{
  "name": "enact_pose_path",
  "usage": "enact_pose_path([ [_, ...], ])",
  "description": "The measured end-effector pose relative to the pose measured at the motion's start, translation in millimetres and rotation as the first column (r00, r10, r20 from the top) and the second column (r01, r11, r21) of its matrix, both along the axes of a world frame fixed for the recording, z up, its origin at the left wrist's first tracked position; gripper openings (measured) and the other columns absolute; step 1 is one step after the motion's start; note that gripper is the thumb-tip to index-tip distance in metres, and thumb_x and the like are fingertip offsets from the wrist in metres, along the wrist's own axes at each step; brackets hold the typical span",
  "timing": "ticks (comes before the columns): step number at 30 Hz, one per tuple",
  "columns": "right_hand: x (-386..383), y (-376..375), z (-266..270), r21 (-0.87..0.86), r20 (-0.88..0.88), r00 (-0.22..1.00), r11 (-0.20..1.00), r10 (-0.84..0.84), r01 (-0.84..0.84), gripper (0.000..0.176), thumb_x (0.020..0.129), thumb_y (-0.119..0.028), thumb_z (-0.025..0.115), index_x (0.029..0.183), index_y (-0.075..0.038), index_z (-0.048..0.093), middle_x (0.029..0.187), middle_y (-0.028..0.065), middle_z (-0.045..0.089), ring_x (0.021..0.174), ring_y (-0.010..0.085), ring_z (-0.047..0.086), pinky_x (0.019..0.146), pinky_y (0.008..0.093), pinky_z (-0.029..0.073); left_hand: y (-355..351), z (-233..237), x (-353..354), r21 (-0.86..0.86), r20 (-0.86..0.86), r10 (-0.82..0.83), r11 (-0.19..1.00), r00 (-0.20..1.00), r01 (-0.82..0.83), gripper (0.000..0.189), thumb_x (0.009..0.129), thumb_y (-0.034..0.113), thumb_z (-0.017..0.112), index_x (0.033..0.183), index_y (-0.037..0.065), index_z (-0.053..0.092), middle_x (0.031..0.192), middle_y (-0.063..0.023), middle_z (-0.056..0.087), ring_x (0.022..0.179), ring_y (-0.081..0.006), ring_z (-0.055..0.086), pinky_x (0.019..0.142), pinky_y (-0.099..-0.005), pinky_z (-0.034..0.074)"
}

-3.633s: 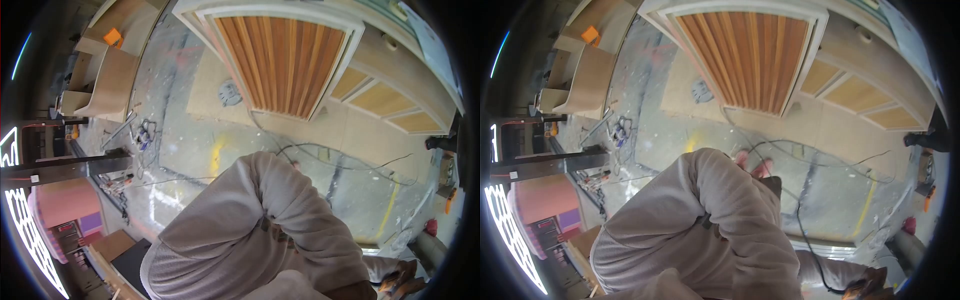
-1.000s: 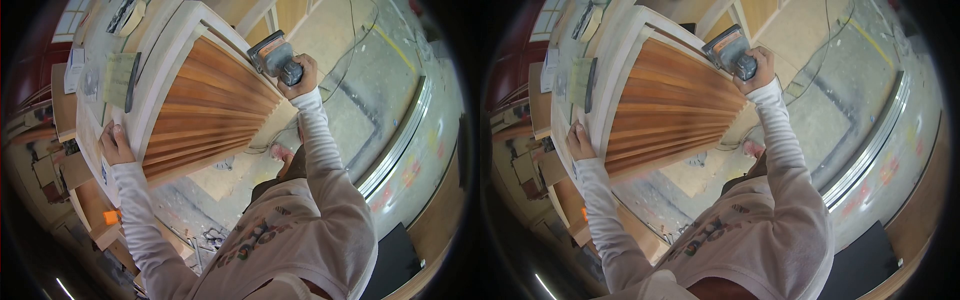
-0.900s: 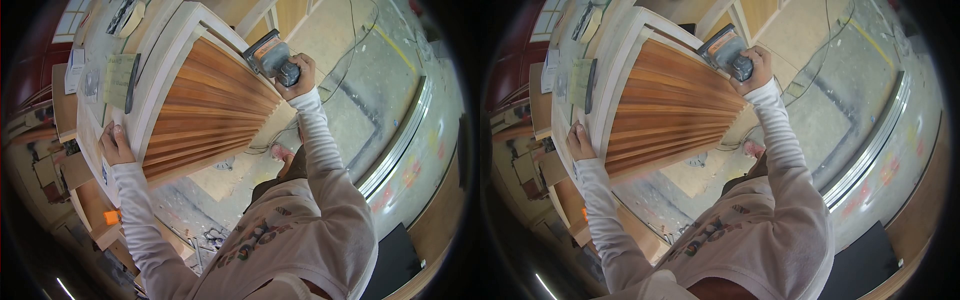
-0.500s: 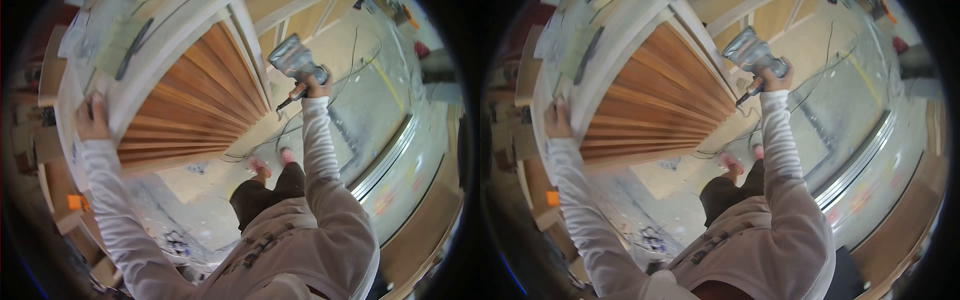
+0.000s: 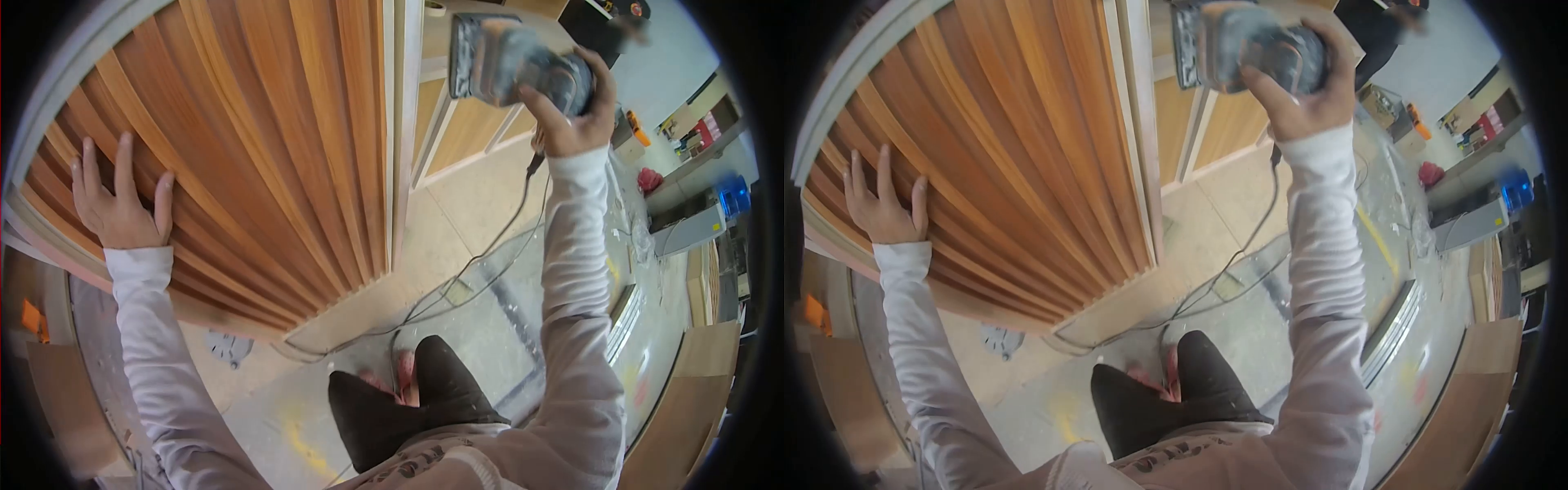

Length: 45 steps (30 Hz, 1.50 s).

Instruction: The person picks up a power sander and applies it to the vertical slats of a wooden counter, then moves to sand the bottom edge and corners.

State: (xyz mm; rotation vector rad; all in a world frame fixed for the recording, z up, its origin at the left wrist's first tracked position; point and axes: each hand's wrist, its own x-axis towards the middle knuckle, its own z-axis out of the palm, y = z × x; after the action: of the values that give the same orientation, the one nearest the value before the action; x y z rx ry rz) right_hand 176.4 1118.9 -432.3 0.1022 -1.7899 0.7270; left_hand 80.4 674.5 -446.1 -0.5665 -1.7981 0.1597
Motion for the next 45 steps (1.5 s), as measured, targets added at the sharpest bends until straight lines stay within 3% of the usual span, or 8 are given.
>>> enact_pose_path([
  [4,-18.3,-8.3,1.7,0.206,-0.021,0.991,0.971,0.13,-0.123,0.067,0.062,-0.012,0.083,0.122,-0.008,0.052,0.098,0.0084,0.063,0.089,0.018,0.062,0.08,0.029,0.051,-9.2,-45.5,3.1,0.061,0.007,0.056,0.997,0.998,-0.056,0.057,0.086,0.044,0.059,0.137,0.025,0.046,0.148,-0.0111,0.033,0.135,-0.036,0.03,0.109,-0.0527,0.021],
  [6,-17.6,-23.0,6.8,0.49,-0.276,0.949,0.827,-0.151,0.274,0.056,0.065,-0.007,0.068,0.119,-0.005,0.052,0.113,0.0133,0.058,0.106,0.0281,0.055,0.094,0.0352,0.043,-16.8,-54.2,0.7,0.089,-0.057,0.083,0.993,0.995,-0.078,0.055,0.086,0.044,0.058,0.137,0.028,0.046,0.149,-0.0062,0.032,0.135,-0.0324,0.031,0.109,-0.0523,0.022],
  [8,-19.6,-35.7,5.3,0.485,-0.38,0.918,0.822,-0.11,0.299,0.055,0.064,-0.009,0.071,0.115,-0.004,0.053,0.111,0.0137,0.058,0.101,0.0256,0.057,0.09,0.0345,0.046,-23.5,-61.7,-1.5,0.098,-0.109,0.113,0.99,0.988,-0.102,0.054,0.086,0.043,0.058,0.137,0.031,0.046,0.15,-0.0013,0.032,0.136,-0.0287,0.031,0.109,-0.0519,0.022],
  [10,-21.5,-43.7,3.3,0.126,-0.18,0.983,0.992,0.027,-0.004,0.057,0.061,-0.009,0.073,0.115,-0.004,0.054,0.106,0.0117,0.059,0.098,0.0212,0.057,0.087,0.0318,0.047,-28.2,-69.6,-3.3,0.113,-0.115,0.102,0.99,0.988,-0.089,0.052,0.087,0.042,0.057,0.137,0.03,0.046,0.149,0.0008,0.033,0.134,-0.0259,0.035,0.108,-0.0529,0.023],
  [12,-16.0,-48.9,-4.0,0.051,-0.171,0.985,0.999,-0.006,0.015,0.058,0.06,-0.009,0.074,0.114,-0.004,0.054,0.104,0.0104,0.06,0.095,0.0188,0.057,0.085,0.0304,0.048,-33.4,-80.5,-3.4,0.114,-0.138,0.019,0.993,0.99,-0.003,0.052,0.086,0.039,0.058,0.136,0.03,0.046,0.149,-0.0001,0.033,0.132,-0.0242,0.038,0.107,-0.054,0.024],
  [19,-40.4,-47.0,13.6,0.192,-0.213,0.971,0.97,-0.107,0.149,0.057,0.058,-0.012,0.073,0.112,-0.002,0.055,0.099,0.0125,0.061,0.095,0.023,0.059,0.086,0.0319,0.048,-31.6,-81.5,-3.9,0.204,-0.092,-0.011,0.979,0.996,0.029,0.064,0.074,0.01,0.053,0.135,0.026,0.047,0.147,0.0003,0.036,0.132,-0.0207,0.038,0.11,-0.0513,0.022],
  [34,-50.3,-66.1,50.0,0.108,-0.207,0.959,0.969,-0.195,0.22,0.066,0.057,-0.021,0.076,0.117,-0.002,0.053,0.105,0.0218,0.064,0.099,0.0358,0.062,0.088,0.0371,0.049,-33.0,-87.2,-6.5,0.21,-0.115,-0.03,0.976,0.993,0.054,0.061,0.072,0.009,0.053,0.131,0.023,0.052,0.147,0.002,0.037,0.132,-0.0185,0.038,0.109,-0.0511,0.024],
  [45,-38.0,-56.4,-15.4,0.164,-0.226,0.935,0.936,-0.272,0.312,0.061,0.056,-0.017,0.078,0.11,-0.003,0.053,0.102,0.0157,0.062,0.095,0.0268,0.061,0.085,0.0341,0.049,-32.7,-86.3,-5.1,0.203,-0.118,-0.057,0.976,0.991,0.08,0.06,0.07,0.01,0.054,0.129,0.022,0.054,0.147,0.0006,0.038,0.132,-0.0182,0.038,0.108,-0.0513,0.026],
])
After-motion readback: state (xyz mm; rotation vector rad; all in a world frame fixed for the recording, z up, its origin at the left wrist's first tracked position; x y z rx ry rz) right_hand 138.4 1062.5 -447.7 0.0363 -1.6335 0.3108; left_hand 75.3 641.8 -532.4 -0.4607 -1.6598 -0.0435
